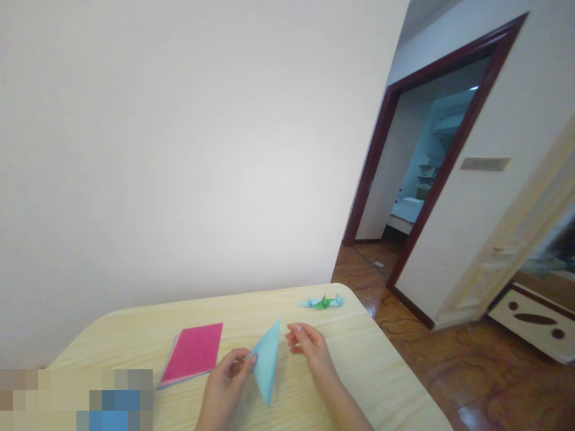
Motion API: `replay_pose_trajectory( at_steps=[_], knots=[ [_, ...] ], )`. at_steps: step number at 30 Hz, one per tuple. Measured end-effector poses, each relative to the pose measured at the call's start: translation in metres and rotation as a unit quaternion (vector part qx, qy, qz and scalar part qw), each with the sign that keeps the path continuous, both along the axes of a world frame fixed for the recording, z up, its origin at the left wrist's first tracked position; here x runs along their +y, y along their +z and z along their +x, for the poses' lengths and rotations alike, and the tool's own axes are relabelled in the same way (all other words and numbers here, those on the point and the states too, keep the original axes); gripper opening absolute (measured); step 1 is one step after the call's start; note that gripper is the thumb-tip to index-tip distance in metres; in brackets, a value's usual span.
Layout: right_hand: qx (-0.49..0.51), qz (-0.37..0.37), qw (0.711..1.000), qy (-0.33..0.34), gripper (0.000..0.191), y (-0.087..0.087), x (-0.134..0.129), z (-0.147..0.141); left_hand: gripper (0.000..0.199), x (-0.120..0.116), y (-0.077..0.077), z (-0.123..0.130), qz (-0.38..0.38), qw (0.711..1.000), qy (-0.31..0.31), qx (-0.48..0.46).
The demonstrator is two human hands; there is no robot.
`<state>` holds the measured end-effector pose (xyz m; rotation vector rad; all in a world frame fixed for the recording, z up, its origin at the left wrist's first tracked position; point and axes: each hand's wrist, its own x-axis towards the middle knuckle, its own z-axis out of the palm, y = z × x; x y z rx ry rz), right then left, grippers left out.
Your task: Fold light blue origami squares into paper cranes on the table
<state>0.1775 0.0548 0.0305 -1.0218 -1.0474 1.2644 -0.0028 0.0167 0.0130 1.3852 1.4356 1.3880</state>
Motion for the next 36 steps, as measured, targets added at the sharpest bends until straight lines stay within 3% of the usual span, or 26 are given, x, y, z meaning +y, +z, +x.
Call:
replay_pose_trajectory(
  at_steps=[3,5,12,22,36],
  knots=[
    [-0.046,0.017,0.993,0.111,0.045,-0.008,-0.003,-0.012,0.036,0.000,0.003,0.003,0.000,1.000,-0.007,-0.014],
    [-0.076,0.025,0.987,0.139,0.045,-0.012,-0.006,-0.019,0.037,-0.001,0.005,0.004,-0.001,1.000,0.000,-0.021],
    [-0.113,0.001,0.986,0.121,0.046,-0.015,-0.006,-0.020,0.037,-0.002,0.008,0.005,-0.011,0.999,-0.007,-0.035],
    [-0.140,-0.036,0.974,0.173,0.049,-0.028,-0.006,-0.020,0.037,-0.001,0.006,0.004,-0.008,0.999,0.013,-0.042],
    [-0.151,-0.038,0.970,0.184,0.040,-0.023,-0.009,-0.022,0.042,-0.001,0.011,-0.001,-0.028,0.997,0.030,-0.058]
  ],
)
